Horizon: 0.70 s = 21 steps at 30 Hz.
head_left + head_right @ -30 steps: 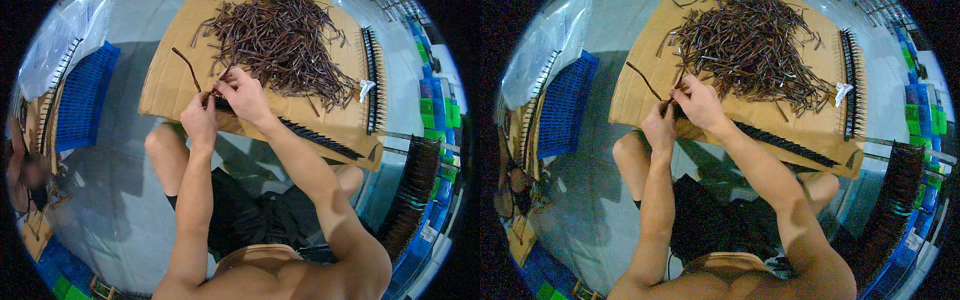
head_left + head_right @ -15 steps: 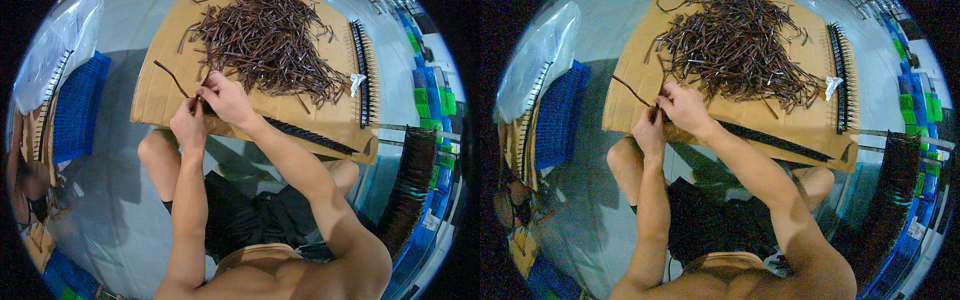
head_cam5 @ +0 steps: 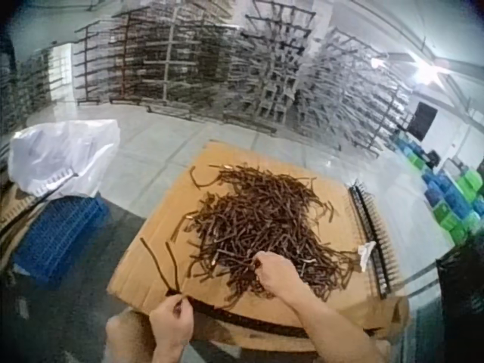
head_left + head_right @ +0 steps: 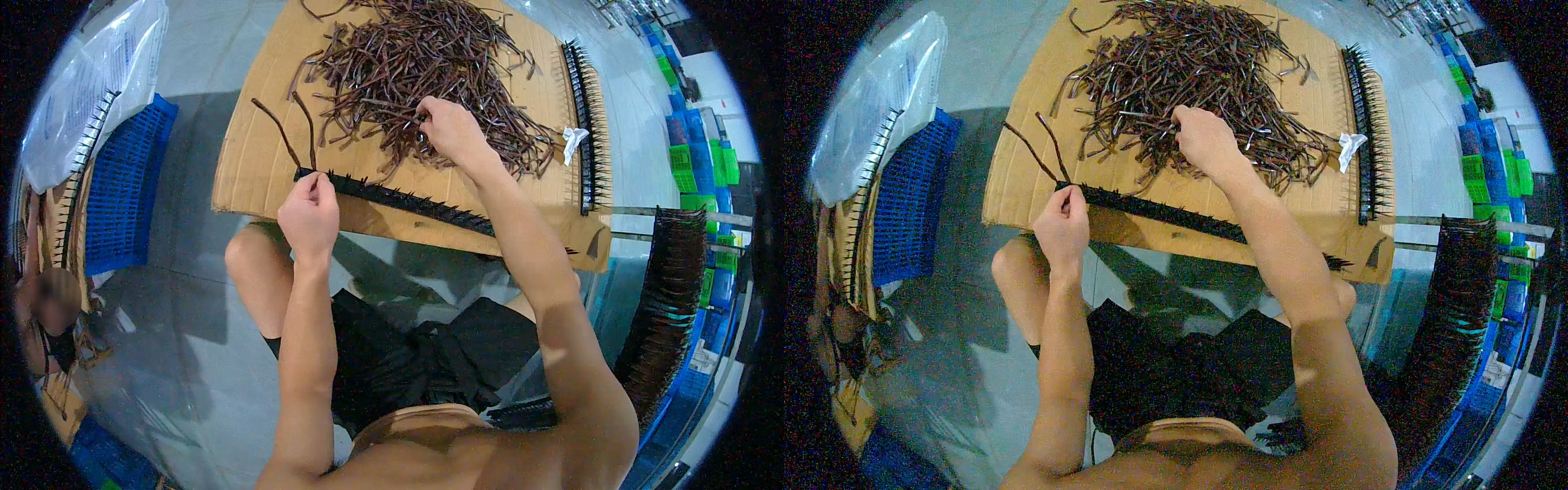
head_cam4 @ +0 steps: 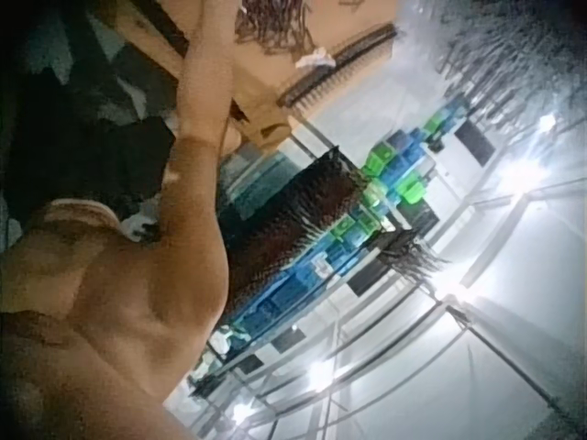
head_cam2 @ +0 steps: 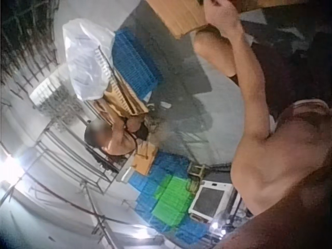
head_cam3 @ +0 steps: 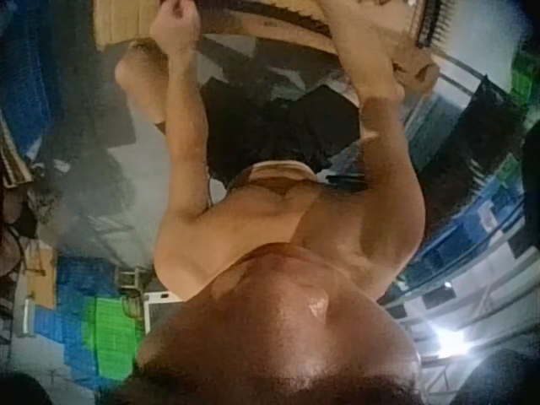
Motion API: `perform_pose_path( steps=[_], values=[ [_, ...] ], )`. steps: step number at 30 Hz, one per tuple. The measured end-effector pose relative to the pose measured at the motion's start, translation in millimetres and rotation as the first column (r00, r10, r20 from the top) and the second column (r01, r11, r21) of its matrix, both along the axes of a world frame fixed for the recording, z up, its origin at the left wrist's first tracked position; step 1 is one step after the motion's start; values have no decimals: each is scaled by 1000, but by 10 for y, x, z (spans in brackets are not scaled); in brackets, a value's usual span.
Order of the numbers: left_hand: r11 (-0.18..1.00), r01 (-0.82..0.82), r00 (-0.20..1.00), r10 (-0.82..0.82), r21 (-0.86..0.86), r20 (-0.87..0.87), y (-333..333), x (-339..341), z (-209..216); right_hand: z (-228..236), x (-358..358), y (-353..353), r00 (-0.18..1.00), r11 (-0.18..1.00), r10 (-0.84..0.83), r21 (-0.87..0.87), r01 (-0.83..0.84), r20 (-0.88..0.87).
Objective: The person inserts thin brown bristles one by one into a black comb-like base, then places the completed piece on a nearby rack. The process repeats with additional bases.
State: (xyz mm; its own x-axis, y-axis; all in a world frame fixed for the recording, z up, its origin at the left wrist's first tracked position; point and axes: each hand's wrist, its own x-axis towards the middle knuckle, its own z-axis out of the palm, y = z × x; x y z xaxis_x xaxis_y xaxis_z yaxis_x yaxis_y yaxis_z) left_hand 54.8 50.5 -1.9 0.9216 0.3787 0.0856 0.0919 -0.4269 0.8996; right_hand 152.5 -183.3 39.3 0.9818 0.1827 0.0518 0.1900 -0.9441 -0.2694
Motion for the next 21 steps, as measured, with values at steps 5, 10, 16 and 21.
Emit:
perform_pose_path(
  steps=[5, 10, 16, 21],
  values=[
    [965, 107, 988, -130, 238, 79, -2, 36, -73, 282, -180, 240, 953, 919, 2, 377, 118, -302],
    [960, 90, 986, -123, 267, 109, -17, 55, -97, -241, -442, 915, 988, 543, 114, 839, 22, -100],
    [949, 57, 981, -112, 310, 161, -14, 47, -151, -192, -547, 1051, 990, 622, 79, 781, 45, -120],
    [947, 72, 981, -124, 312, 150, -13, 44, -131, -143, -542, 1066, 991, 746, 114, 665, -37, -73]
  ],
)
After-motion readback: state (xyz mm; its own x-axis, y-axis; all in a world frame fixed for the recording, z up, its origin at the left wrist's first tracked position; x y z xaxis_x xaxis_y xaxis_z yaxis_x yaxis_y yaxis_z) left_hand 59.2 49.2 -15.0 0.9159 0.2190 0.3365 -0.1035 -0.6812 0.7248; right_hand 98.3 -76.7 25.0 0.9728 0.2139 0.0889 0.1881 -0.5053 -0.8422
